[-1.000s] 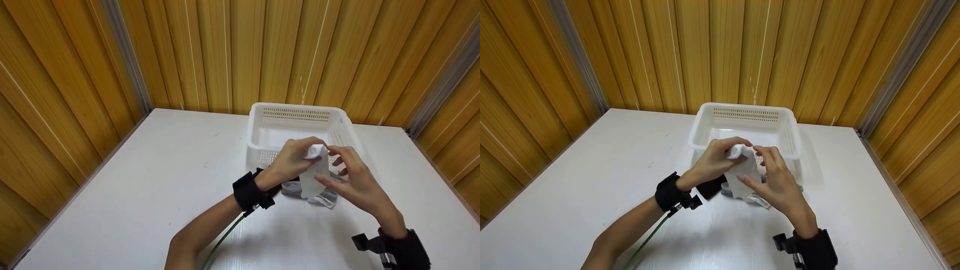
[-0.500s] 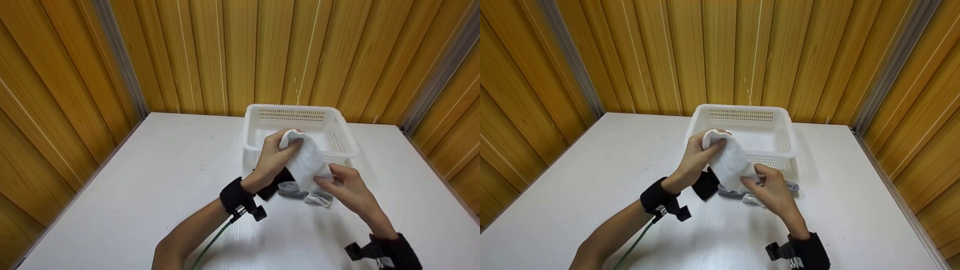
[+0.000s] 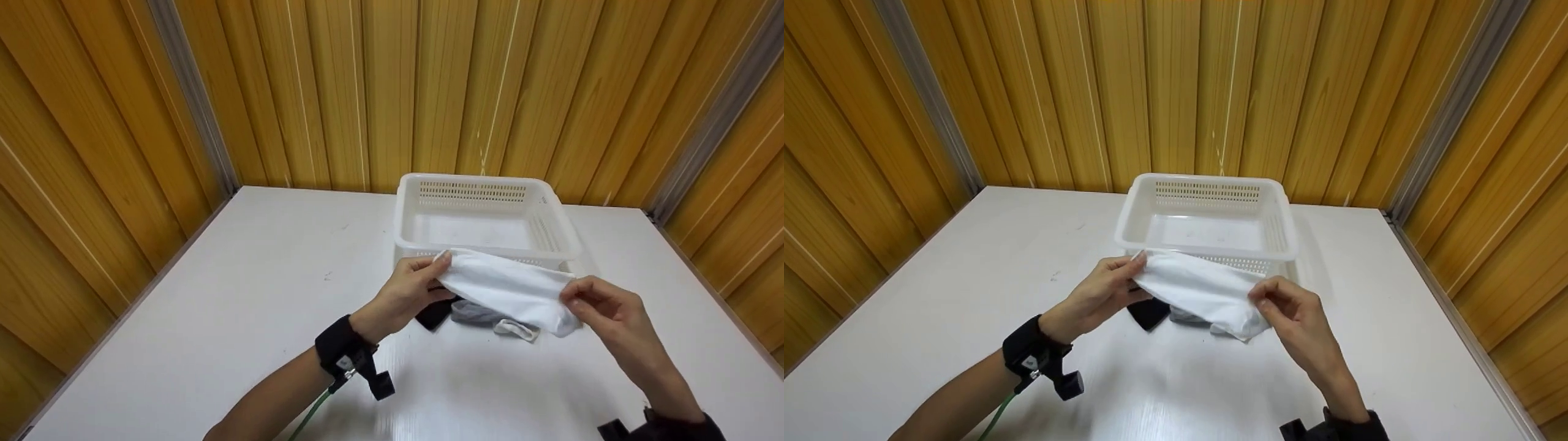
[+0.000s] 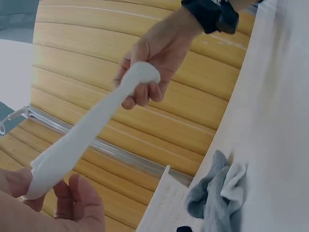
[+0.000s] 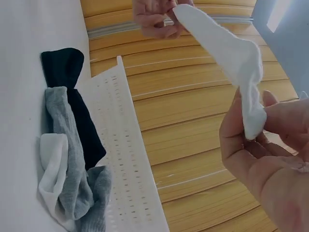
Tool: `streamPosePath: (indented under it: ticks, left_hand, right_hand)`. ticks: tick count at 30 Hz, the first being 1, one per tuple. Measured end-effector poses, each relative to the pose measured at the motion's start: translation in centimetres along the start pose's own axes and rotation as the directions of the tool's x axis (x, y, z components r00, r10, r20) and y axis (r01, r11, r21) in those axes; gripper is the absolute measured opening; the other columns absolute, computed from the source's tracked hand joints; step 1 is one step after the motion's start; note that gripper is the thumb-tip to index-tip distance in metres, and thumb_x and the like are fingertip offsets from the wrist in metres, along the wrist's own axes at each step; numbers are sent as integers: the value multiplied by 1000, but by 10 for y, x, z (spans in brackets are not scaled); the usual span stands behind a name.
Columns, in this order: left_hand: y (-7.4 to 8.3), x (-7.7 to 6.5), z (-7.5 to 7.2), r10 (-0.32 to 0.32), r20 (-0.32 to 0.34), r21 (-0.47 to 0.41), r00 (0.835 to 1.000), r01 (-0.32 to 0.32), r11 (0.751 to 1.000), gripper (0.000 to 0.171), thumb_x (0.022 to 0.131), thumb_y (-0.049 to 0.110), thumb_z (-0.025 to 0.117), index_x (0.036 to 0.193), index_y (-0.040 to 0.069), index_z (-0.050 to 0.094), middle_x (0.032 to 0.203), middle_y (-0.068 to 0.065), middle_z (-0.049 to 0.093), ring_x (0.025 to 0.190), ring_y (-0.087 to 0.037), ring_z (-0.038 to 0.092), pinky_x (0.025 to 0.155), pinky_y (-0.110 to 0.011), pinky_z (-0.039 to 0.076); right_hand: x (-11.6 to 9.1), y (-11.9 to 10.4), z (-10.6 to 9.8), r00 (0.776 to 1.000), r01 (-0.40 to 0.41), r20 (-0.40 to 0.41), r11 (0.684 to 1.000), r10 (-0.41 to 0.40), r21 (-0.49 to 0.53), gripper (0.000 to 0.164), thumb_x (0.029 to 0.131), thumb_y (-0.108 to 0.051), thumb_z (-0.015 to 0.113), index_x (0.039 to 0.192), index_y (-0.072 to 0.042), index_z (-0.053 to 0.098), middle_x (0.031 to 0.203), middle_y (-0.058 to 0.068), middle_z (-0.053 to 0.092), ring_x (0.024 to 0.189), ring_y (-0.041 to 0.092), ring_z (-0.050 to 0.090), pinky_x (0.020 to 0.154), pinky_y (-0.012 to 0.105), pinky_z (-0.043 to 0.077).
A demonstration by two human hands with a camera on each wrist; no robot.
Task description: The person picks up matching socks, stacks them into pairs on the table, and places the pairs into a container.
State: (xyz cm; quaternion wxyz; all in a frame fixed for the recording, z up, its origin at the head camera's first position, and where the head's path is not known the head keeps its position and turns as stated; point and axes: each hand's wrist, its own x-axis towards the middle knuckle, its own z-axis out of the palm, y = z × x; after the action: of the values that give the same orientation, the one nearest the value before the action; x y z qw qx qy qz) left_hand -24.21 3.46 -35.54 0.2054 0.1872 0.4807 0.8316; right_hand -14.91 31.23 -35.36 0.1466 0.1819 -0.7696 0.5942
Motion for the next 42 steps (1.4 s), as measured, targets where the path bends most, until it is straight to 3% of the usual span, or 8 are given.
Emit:
streamPosePath:
  ticks: [8, 12, 18, 24, 28, 35, 37, 42]
  left_hand:
    - [-16, -14, -7, -59, 96, -77, 994, 67, 995, 22, 86, 19, 60, 99, 0, 60, 95, -10, 60, 81, -18, 59, 73, -34, 49]
    - [-20, -17, -19, -138, 217, 58, 966, 129, 990, 20, 85, 15, 61, 100, 2, 59, 96, -10, 59, 80, -18, 58, 64, -31, 50]
    - [-26, -23, -40, -352, 371, 370, 859, 211, 905, 28, 81, 1, 58, 109, -1, 57, 87, -11, 61, 76, -18, 59, 69, -41, 51]
    - [-44, -22, -42, -477, 307, 690, 824, 152, 707, 23, 78, -7, 59, 100, 0, 60, 74, -9, 65, 63, -17, 61, 66, -39, 51]
    - [-51, -21, -36, -462, 248, 838, 852, 51, 543, 23, 73, -10, 60, 93, 1, 62, 69, -7, 65, 54, -14, 60, 55, -29, 51]
    - [-51, -18, -25, -373, 263, 960, 890, -205, 188, 19, 65, -2, 68, 82, 8, 66, 69, 7, 60, 60, 3, 51, 52, -12, 42]
    - [-50, -15, -23, -359, 270, 962, 893, -240, 127, 17, 66, 1, 69, 81, 9, 66, 70, 7, 60, 61, 2, 49, 53, -12, 40]
    - [-51, -9, -17, -321, 281, 959, 904, -278, 58, 19, 71, 13, 70, 89, 9, 66, 74, 7, 63, 65, 1, 52, 56, -11, 39]
  right_hand:
    - [-20, 10, -5, 978, -82, 205, 980, 43, 183, 34, 77, 16, 58, 110, 12, 50, 111, 21, 50, 93, 25, 56, 70, 32, 50]
    - [-26, 17, -13, 882, -152, 472, 954, 12, 259, 39, 79, 21, 51, 116, 13, 46, 116, 24, 47, 95, 30, 57, 70, 37, 50]
    - [-24, 30, -14, 738, -187, 673, 971, 38, 149, 40, 79, 13, 57, 118, 10, 47, 85, 21, 53, 63, 11, 48, 54, 26, 46]
    - [-25, 39, -10, 679, -115, 703, 977, 211, -182, 40, 78, -2, 64, 116, 1, 53, 110, 17, 52, 74, 8, 51, 64, 23, 45]
    - [-29, 43, -6, 697, -66, 652, 932, 299, -357, 56, 77, -10, 67, 127, -4, 43, 119, 22, 46, 82, 14, 54, 67, 26, 46]
    - [-30, 48, -3, 742, 16, 616, 911, 265, -412, 78, 74, -20, 72, 134, 4, 28, 117, 23, 36, 79, 14, 51, 62, 27, 45]
    - [-27, 49, -2, 775, 65, 592, 906, 219, -419, 68, 76, -22, 71, 129, 2, 36, 117, 19, 37, 83, 17, 51, 61, 28, 45]
    - [-14, 56, 11, 866, 202, 495, 849, 78, -488, 39, 81, -12, 66, 117, -6, 52, 114, 9, 48, 97, 27, 51, 66, 35, 46]
